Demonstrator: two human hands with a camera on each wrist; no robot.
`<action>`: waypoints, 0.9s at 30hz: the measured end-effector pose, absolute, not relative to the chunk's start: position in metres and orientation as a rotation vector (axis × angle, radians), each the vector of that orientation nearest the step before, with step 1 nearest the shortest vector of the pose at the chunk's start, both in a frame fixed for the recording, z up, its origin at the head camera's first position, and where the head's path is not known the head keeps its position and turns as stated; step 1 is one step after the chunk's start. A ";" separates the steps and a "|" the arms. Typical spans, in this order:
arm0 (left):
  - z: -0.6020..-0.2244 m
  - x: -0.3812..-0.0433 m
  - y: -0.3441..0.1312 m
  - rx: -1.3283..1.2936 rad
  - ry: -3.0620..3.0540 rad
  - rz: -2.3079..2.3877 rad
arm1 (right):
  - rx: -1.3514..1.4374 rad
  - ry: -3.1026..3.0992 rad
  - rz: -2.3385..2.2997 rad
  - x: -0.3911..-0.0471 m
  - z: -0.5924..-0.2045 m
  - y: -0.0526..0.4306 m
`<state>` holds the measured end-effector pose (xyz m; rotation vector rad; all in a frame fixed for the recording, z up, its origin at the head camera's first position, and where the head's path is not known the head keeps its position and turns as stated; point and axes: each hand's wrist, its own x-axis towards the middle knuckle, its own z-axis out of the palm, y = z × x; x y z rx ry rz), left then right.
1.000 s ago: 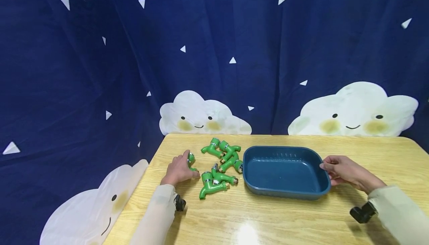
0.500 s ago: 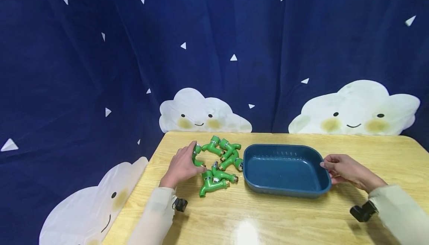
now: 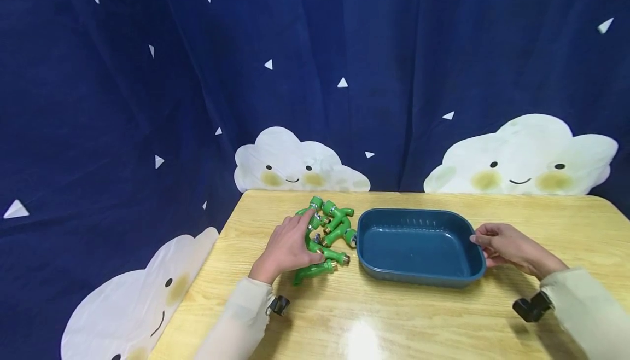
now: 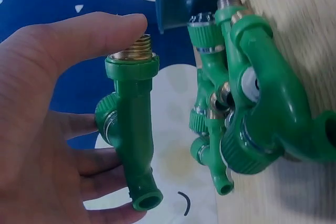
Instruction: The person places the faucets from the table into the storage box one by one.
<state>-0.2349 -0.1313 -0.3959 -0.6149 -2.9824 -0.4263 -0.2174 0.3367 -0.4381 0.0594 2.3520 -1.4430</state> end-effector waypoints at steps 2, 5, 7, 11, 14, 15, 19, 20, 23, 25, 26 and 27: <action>-0.395 -0.234 -0.128 -0.623 -2.981 -0.424 | 0.056 2.353 -1.446 -0.218 -0.438 0.336; -0.396 -0.233 -0.125 -0.623 -2.984 -0.419 | 0.049 2.357 -1.446 -0.218 -0.438 0.335; -0.397 -0.232 -0.124 -0.633 -2.992 -0.421 | 0.048 2.358 -1.446 -0.218 -0.438 0.335; -0.399 -0.229 -0.122 -0.661 -2.999 -0.421 | 0.056 2.361 -1.446 -0.218 -0.438 0.333; -0.398 -0.228 -0.120 -0.671 -2.992 -0.409 | 0.064 2.364 -1.448 -0.219 -0.438 0.332; -0.397 -0.227 -0.120 -0.674 -2.987 -0.404 | 0.068 2.364 -1.450 -0.220 -0.438 0.332; -0.393 -0.226 -0.116 -0.689 -2.975 -0.404 | 0.067 2.363 -1.451 -0.220 -0.437 0.330; -0.392 -0.227 -0.115 -0.693 -2.973 -0.407 | 0.064 2.361 -1.455 -0.220 -0.437 0.329; -0.391 -0.228 -0.111 -0.701 -2.965 -0.415 | 0.042 2.347 -1.471 -0.220 -0.438 0.328; -0.391 -0.229 -0.109 -0.704 -2.962 -0.422 | 0.026 2.340 -1.482 -0.219 -0.439 0.327; -0.390 -0.229 -0.107 -0.705 -2.964 -0.427 | 0.021 2.337 -1.486 -0.219 -0.439 0.326; -0.389 -0.229 -0.105 -0.706 -2.968 -0.427 | 0.016 2.332 -1.491 -0.219 -0.440 0.326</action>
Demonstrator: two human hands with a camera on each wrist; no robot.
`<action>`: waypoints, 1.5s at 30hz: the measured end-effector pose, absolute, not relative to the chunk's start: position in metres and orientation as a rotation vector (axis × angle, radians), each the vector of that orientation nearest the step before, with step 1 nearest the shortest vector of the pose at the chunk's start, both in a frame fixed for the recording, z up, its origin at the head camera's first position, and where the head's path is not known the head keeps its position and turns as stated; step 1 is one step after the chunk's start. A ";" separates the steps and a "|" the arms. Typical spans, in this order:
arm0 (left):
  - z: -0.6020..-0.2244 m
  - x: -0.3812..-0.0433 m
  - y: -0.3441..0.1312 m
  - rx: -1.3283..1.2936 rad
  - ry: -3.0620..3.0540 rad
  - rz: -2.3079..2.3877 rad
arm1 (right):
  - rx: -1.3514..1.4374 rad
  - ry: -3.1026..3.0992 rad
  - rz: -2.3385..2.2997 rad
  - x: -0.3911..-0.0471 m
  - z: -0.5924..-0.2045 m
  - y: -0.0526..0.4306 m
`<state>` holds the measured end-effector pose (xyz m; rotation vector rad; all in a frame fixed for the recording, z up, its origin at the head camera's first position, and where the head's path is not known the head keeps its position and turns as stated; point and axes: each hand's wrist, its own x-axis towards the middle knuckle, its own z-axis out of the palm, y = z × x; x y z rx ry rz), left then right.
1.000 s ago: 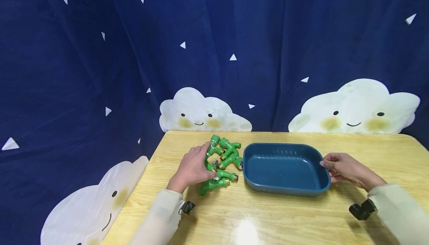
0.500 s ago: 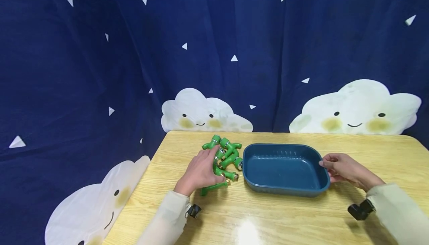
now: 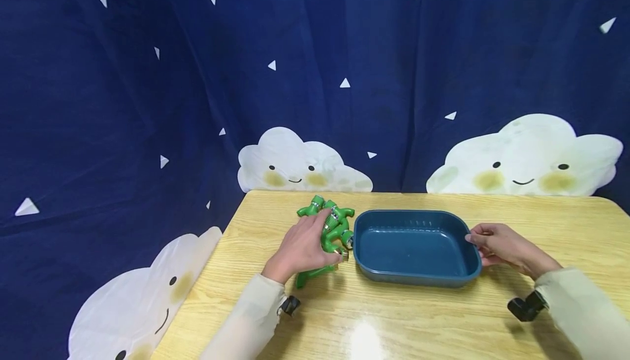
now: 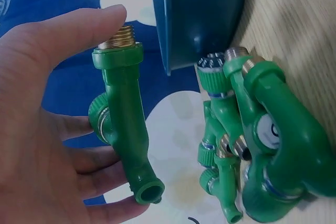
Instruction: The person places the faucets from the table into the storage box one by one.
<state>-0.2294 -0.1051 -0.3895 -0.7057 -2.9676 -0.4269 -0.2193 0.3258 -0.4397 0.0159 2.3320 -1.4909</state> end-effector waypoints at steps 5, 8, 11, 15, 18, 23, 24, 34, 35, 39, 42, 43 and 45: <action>-0.386 -0.229 -0.094 -0.722 -2.992 -0.379 | 0.016 2.318 -1.498 -0.219 -0.442 0.325; -0.385 -0.231 -0.088 -0.739 -3.011 -0.345 | 0.018 2.310 -1.495 -0.218 -0.442 0.325; -0.382 -0.237 -0.081 -0.750 -3.024 -0.352 | 0.014 2.301 -1.493 -0.218 -0.442 0.326; -0.377 -0.246 -0.075 -0.759 -3.036 -0.406 | 0.003 2.287 -1.490 -0.219 -0.442 0.326; -0.376 -0.250 -0.070 -0.771 -3.057 -0.425 | 0.015 2.276 -1.487 -0.219 -0.442 0.325; -0.377 -0.251 -0.066 -0.781 -3.094 -0.432 | 0.003 2.274 -1.485 -0.220 -0.440 0.323; -0.378 -0.252 -0.066 -0.786 -3.101 -0.422 | -0.002 2.275 -1.484 -0.220 -0.440 0.323; -0.373 -0.265 -0.060 -0.756 -3.126 -0.488 | -0.012 2.246 -1.489 -0.220 -0.437 0.324; -0.372 -0.266 -0.059 -0.757 -3.127 -0.482 | -0.009 2.244 -1.490 -0.220 -0.437 0.324; -0.372 -0.264 -0.054 -0.789 -3.128 -0.441 | -0.005 2.236 -1.496 -0.221 -0.436 0.324; -0.377 -0.261 -0.049 -0.812 -3.146 -0.381 | 0.000 2.230 -1.504 -0.220 -0.436 0.324; -0.380 -0.260 -0.047 -0.817 -3.150 -0.360 | -0.011 2.229 -1.504 -0.220 -0.437 0.324; -0.385 -0.258 -0.044 -0.823 -3.152 -0.331 | -0.015 2.223 -1.507 -0.219 -0.437 0.324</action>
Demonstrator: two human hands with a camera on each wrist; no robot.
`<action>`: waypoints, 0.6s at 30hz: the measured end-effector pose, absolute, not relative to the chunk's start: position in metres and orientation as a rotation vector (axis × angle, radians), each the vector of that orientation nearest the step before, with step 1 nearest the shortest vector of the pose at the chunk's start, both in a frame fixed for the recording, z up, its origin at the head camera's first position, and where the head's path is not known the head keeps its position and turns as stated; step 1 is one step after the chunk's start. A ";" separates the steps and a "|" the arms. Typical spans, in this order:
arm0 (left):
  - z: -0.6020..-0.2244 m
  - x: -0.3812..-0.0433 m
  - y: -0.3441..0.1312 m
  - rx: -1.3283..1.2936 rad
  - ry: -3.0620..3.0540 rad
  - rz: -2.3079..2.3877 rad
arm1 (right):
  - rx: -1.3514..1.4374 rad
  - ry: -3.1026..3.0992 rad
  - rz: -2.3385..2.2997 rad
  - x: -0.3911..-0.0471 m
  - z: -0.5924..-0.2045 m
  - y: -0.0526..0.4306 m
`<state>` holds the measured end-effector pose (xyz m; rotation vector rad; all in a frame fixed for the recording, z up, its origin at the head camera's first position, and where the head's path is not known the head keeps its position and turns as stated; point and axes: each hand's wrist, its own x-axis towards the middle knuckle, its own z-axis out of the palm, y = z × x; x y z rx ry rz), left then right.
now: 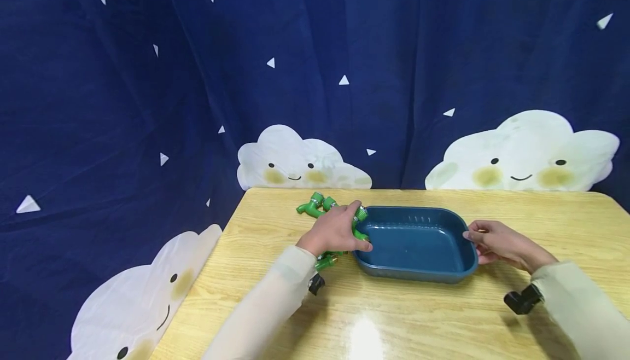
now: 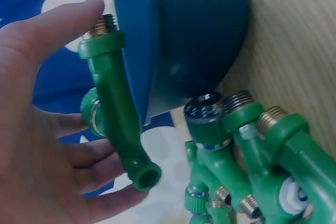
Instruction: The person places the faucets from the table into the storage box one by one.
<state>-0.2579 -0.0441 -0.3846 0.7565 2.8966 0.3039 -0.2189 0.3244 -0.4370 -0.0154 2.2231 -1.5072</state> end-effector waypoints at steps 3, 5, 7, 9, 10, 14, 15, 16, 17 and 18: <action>-0.390 -0.257 -0.039 0.792 2.915 0.282 | -0.019 2.222 -1.504 -0.219 -0.437 0.325; -0.392 -0.256 -0.034 0.831 2.923 0.277 | -0.017 2.222 -1.501 -0.219 -0.436 0.326; -0.393 -0.256 -0.029 0.873 2.926 0.258 | -0.014 2.218 -1.503 -0.219 -0.436 0.327; -0.393 -0.256 -0.024 0.905 2.927 0.224 | -0.026 2.212 -1.508 -0.219 -0.435 0.327; -0.393 -0.256 -0.021 0.918 2.924 0.209 | -0.024 2.206 -1.511 -0.219 -0.435 0.327; -0.393 -0.256 -0.014 0.946 2.913 0.153 | -0.034 2.198 -1.509 -0.220 -0.436 0.326; -0.392 -0.257 -0.012 0.947 2.909 0.151 | -0.035 2.198 -1.508 -0.220 -0.436 0.325; -0.392 -0.257 -0.011 0.948 2.905 0.154 | -0.031 2.197 -1.506 -0.220 -0.436 0.325; -0.392 -0.257 -0.009 0.950 2.902 0.158 | -0.033 2.198 -1.505 -0.219 -0.436 0.325; -0.392 -0.258 -0.008 0.952 2.900 0.164 | -0.035 2.201 -1.504 -0.219 -0.436 0.324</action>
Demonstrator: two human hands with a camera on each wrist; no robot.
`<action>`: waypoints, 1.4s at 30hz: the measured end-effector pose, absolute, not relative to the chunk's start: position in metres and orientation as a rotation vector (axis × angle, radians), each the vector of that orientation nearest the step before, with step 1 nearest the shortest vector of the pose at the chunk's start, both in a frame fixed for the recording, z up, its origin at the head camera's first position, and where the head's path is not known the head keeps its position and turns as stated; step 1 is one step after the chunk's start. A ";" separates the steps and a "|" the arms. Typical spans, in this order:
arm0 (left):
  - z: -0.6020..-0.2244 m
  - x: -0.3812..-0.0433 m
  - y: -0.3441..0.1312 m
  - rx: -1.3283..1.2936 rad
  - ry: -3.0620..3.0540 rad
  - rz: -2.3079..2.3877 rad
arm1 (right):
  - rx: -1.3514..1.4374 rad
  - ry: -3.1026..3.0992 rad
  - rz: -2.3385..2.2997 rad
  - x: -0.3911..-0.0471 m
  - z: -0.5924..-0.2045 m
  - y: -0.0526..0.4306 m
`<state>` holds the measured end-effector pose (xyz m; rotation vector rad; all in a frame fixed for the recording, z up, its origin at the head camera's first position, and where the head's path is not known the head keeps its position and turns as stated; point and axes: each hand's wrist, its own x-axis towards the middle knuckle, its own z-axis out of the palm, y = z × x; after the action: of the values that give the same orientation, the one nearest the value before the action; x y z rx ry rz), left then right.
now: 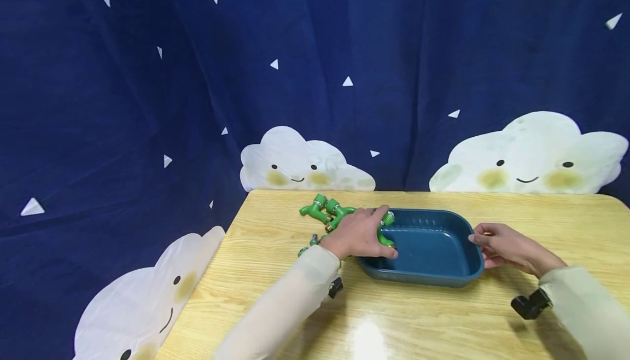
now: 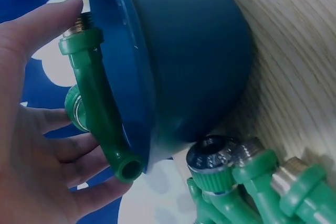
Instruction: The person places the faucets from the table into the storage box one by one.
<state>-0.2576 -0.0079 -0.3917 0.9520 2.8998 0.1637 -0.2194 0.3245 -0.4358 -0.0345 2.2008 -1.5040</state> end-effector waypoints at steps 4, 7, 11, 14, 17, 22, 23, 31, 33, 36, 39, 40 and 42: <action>-0.391 -0.258 -0.001 0.944 2.893 0.143 | -0.026 2.209 -1.503 -0.219 -0.437 0.326; -0.391 -0.257 0.003 0.935 2.891 0.109 | -0.030 2.215 -1.501 -0.219 -0.437 0.326; -0.393 -0.257 0.008 0.915 2.886 0.092 | -0.028 2.218 -1.495 -0.218 -0.437 0.327; -0.394 -0.259 0.013 0.873 2.874 0.078 | -0.014 2.224 -1.485 -0.218 -0.437 0.328; -0.395 -0.263 0.019 0.846 2.844 0.075 | -0.003 2.235 -1.473 -0.218 -0.437 0.329; -0.395 -0.270 0.026 0.832 2.775 0.077 | 0.005 2.236 -1.470 -0.219 -0.435 0.329; -0.394 -0.271 0.026 0.828 2.763 0.075 | 0.005 2.235 -1.470 -0.220 -0.434 0.329; -0.388 -0.278 0.031 0.720 2.667 0.090 | 0.027 2.245 -1.469 -0.220 -0.434 0.329; -0.387 -0.278 0.034 0.684 2.650 0.087 | 0.016 2.251 -1.459 -0.219 -0.435 0.331; -0.386 -0.277 0.037 0.652 2.640 0.074 | 0.006 2.257 -1.443 -0.217 -0.436 0.333; -0.385 -0.275 0.040 0.646 2.640 0.067 | 0.009 2.261 -1.440 -0.216 -0.436 0.335; -0.385 -0.275 0.040 0.646 2.641 0.066 | 0.010 2.260 -1.443 -0.216 -0.436 0.336; -0.385 -0.275 0.041 0.641 2.641 0.065 | 0.007 2.251 -1.448 -0.216 -0.436 0.337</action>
<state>-0.2754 0.0413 -0.3847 0.6411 2.6413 0.0651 -0.2161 0.3368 -0.4358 0.0067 2.2508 -1.4479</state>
